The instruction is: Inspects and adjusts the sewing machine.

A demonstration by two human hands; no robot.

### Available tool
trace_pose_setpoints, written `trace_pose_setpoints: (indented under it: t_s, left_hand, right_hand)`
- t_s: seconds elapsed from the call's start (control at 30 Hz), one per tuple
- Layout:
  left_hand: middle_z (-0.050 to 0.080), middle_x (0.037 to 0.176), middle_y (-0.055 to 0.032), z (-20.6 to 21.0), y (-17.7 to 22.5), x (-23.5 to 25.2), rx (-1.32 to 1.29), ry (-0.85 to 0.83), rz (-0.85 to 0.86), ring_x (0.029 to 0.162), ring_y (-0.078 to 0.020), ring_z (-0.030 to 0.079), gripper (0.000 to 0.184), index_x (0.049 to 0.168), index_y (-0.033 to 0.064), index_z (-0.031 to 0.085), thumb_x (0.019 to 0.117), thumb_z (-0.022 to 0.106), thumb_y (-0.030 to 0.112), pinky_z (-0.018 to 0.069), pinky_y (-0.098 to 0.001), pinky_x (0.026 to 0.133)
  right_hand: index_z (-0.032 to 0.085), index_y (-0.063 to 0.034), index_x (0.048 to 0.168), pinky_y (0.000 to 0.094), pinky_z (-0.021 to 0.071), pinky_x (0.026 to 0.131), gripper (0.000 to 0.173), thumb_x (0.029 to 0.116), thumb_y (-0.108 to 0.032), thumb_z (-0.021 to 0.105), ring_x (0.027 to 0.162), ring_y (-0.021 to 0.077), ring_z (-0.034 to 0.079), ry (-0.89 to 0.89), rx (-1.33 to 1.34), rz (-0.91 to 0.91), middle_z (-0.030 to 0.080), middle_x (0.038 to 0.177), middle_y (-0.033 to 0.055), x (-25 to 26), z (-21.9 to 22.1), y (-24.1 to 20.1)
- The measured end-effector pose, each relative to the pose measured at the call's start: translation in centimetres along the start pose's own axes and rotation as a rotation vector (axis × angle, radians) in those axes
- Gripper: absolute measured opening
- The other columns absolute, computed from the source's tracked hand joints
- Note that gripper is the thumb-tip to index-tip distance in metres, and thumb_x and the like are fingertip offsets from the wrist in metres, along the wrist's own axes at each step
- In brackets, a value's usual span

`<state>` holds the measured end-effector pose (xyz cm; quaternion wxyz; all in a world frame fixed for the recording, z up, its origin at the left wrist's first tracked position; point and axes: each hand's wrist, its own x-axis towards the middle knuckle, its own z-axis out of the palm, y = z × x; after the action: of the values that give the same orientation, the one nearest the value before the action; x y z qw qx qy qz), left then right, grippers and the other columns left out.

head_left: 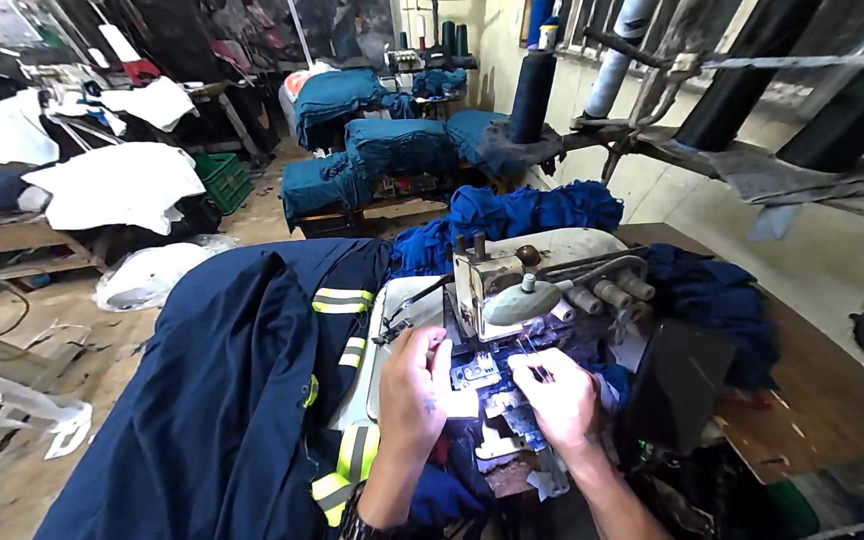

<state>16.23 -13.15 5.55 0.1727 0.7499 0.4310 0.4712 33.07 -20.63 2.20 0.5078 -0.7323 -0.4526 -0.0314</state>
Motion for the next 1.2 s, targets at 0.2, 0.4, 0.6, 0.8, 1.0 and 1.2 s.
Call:
trace_pose_setpoints:
  t_s: [0.2,0.4,0.6,0.8,1.0,1.2]
  left_hand:
    - [0.067,0.089,0.001,-0.03,0.02,-0.01,0.004,-0.003,-0.005,0.065,-0.0052,0.06,0.014,0.107,0.0116,0.074,0.0982,0.065,0.018,0.0535,-0.0234,0.06]
    - [0.067,0.09,0.002,-0.03,-0.06,-0.04,-0.013,-0.009,-0.016,0.066,-0.0045,0.06,0.014,0.108,0.0125,0.073,0.098,0.065,0.019,0.0541,-0.0227,0.06]
    - [0.067,0.092,0.0012,-0.04,0.03,-0.04,-0.003,-0.013,-0.021,0.065,-0.0049,0.06,0.014,0.107,0.0124,0.074,0.0972,0.066,0.018,0.0536,-0.0233,0.059]
    - [0.067,0.091,0.0015,-0.02,-0.04,-0.03,0.003,-0.007,-0.007,0.066,-0.0044,0.06,0.013,0.106,0.0121,0.074,0.0971,0.066,0.018,0.0539,-0.0225,0.06]
    - [0.067,0.089,0.0023,0.06,-0.05,-0.06,0.007,0.006,0.003,0.065,-0.0034,0.059,0.014,0.106,0.0127,0.074,0.0973,0.066,0.019,0.0526,-0.0211,0.059]
    - [0.068,0.091,0.0009,-0.03,-0.01,-0.07,0.007,0.002,0.006,0.067,-0.0048,0.061,0.014,0.106,0.0115,0.074,0.0972,0.066,0.018,0.0542,-0.0232,0.061]
  right_hand:
    - [0.076,-0.0127,0.077,0.0338,0.0559,0.062,0.012,0.0801,-0.023,0.08,0.066,0.0086,0.065,-0.037,-0.004,0.052,0.069,0.075,-0.0029,0.14,-0.23,-0.42]
    - [0.077,-0.0143,0.078,0.0323,0.0559,0.062,0.009,0.0797,-0.022,0.081,0.067,0.007,0.065,-0.027,0.002,0.043,0.069,0.076,-0.0045,0.13,-0.06,-0.3]
    - [0.076,-0.0135,0.075,0.0277,0.0539,0.06,0.011,0.0793,-0.023,0.08,0.064,0.0046,0.063,-0.002,0.023,0.018,0.068,0.074,-0.0046,-0.03,-0.15,-0.35]
    - [0.077,-0.014,0.076,0.0296,0.0552,0.061,0.01,0.0792,-0.023,0.08,0.066,0.0056,0.064,-0.017,0.018,0.046,0.069,0.075,-0.0047,0.05,-0.07,-0.34]
    - [0.076,-0.0144,0.075,0.0302,0.0539,0.06,0.011,0.0799,-0.024,0.079,0.064,0.006,0.063,-0.004,-0.003,0.025,0.068,0.073,-0.0052,0.06,0.11,-0.17]
    - [0.078,-0.0154,0.08,0.0318,0.0571,0.064,0.009,0.0814,-0.024,0.081,0.069,0.0064,0.067,-0.042,0.02,0.053,0.072,0.079,-0.0054,0.17,0.19,-0.2]
